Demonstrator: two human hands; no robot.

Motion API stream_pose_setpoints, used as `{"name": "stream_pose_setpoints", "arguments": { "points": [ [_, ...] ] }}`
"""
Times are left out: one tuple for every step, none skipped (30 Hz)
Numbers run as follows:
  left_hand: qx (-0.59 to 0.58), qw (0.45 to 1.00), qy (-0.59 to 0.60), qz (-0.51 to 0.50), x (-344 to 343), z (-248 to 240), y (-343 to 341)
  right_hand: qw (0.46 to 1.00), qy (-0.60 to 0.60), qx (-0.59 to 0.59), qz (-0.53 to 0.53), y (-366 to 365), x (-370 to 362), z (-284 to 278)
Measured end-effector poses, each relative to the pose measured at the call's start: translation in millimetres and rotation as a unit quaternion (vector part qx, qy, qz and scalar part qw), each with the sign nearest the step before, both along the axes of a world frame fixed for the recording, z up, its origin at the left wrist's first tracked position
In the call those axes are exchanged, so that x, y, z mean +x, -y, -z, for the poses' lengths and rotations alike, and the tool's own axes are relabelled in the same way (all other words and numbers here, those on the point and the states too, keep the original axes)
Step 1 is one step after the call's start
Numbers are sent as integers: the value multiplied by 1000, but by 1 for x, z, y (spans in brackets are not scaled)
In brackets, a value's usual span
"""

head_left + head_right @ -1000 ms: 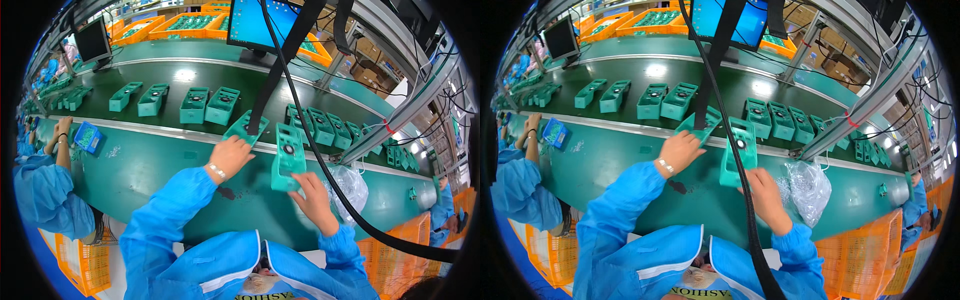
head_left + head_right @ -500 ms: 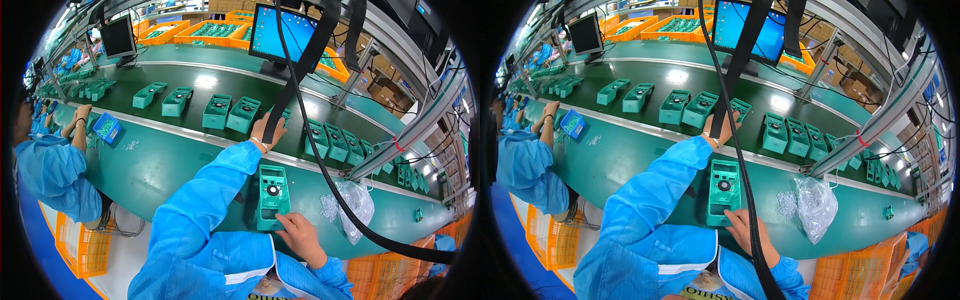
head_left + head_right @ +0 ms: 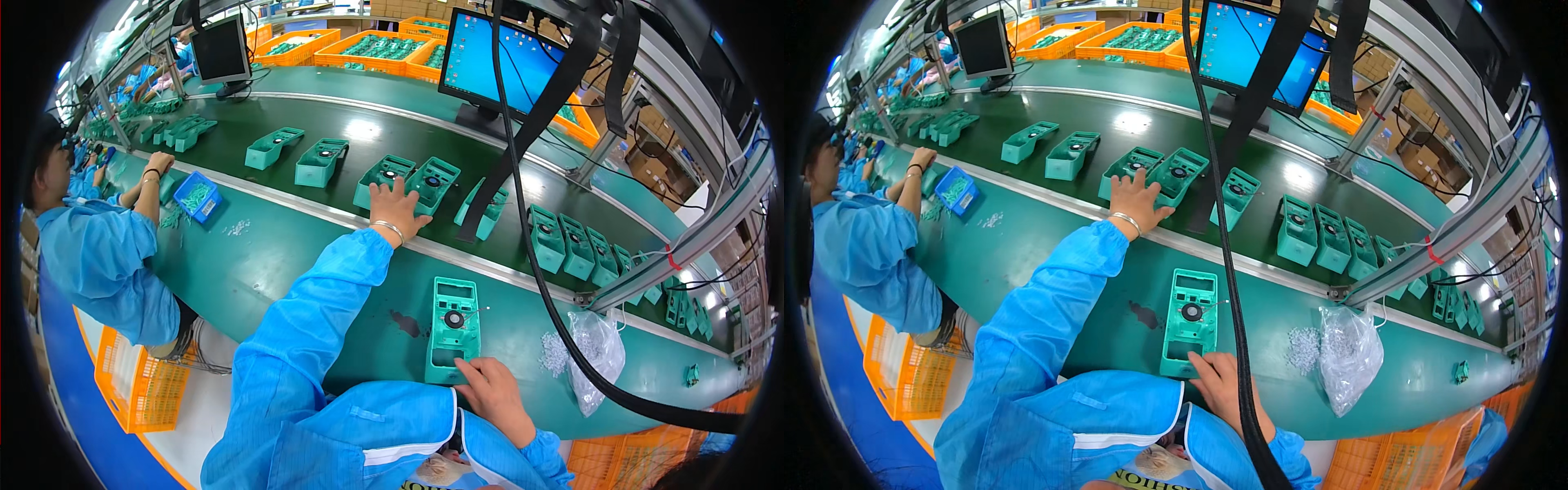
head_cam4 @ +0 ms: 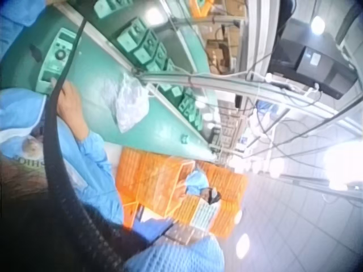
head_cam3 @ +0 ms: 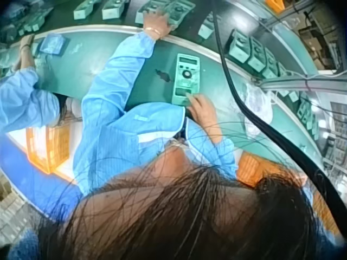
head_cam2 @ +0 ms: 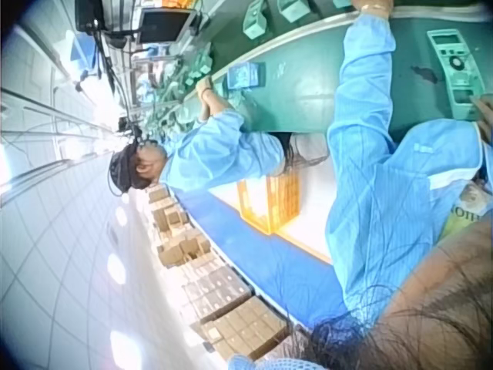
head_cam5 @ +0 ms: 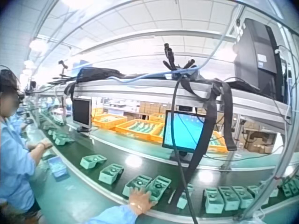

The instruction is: The person assembles electronic components into green plastic meter housings by hand on a factory assembly line.

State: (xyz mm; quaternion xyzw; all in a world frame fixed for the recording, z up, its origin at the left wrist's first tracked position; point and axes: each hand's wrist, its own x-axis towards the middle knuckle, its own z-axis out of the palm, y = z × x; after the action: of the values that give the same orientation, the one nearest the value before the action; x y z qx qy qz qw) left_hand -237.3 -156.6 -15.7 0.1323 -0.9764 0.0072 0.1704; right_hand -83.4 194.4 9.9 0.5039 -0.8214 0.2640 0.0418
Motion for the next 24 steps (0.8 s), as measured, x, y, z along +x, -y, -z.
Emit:
{"name": "stream_pose_setpoints", "arguments": {
  "points": [
    [-6,1000,-15,-1,3,0,3,1000,9,4,1,1,1,-1],
    [-13,999,-30,-2,6,0,6,1000,18,7,3,1,1,-2],
    [-12,999,-30,-2,8,-3,6,1000,18,7,2,1,1,-1],
    [6,1000,-20,17,11,-6,8,1000,6,-1,4,0,1,2],
    [24,999,-10,36,15,-9,10,1000,-6,-10,5,0,0,4],
    [23,999,-9,36,20,-10,11,1000,-5,-11,4,-1,0,5],
    [25,998,-15,65,28,-11,13,1000,-4,-13,4,-1,-1,4],
    [26,995,-20,93,37,-12,15,1000,-2,-16,2,-1,-1,4],
    [25,995,-18,92,45,-10,17,1000,-1,-17,1,-2,-1,5],
    [29,993,-38,110,55,-6,20,1000,-4,-20,-1,-2,-2,5],
    [32,990,-57,128,66,-3,22,1000,-7,-22,-4,-1,-2,6],
    [43,985,-81,147,82,-8,21,1000,-4,-25,-6,-1,-2,6],
    [45,986,-77,144,98,-9,23,1000,-7,-21,-13,1,-2,6],
    [64,983,-66,157,114,-11,25,1000,-10,-17,-22,3,-2,6],
    [82,980,-56,171,130,-17,25,1000,-7,-17,-24,4,-2,6],
    [87,980,-49,174,146,-24,23,999,-16,-21,-28,4,-2,7],
    [87,981,-44,170,163,-27,24,999,-23,-26,-35,6,-2,8],
    [92,979,-36,177,179,-29,25,999,-19,-24,-39,7,-2,8],
    [96,978,-27,183,195,-31,26,998,-28,-24,-48,9,-4,8],
    [98,977,-25,186,209,-33,27,997,-37,-24,-56,12,-5,8],
    [100,979,-23,179,222,-36,26,996,-48,-24,-66,16,-6,9],
    [91,980,-15,178,234,-39,25,996,-45,-14,-71,19,-6,8],
    [83,981,-8,177,244,-38,23,996,-43,-13,-76,20,-6,8],
    [82,982,-8,170,253,-35,23,996,-39,-8,-80,25,-6,7]
  ]
}}
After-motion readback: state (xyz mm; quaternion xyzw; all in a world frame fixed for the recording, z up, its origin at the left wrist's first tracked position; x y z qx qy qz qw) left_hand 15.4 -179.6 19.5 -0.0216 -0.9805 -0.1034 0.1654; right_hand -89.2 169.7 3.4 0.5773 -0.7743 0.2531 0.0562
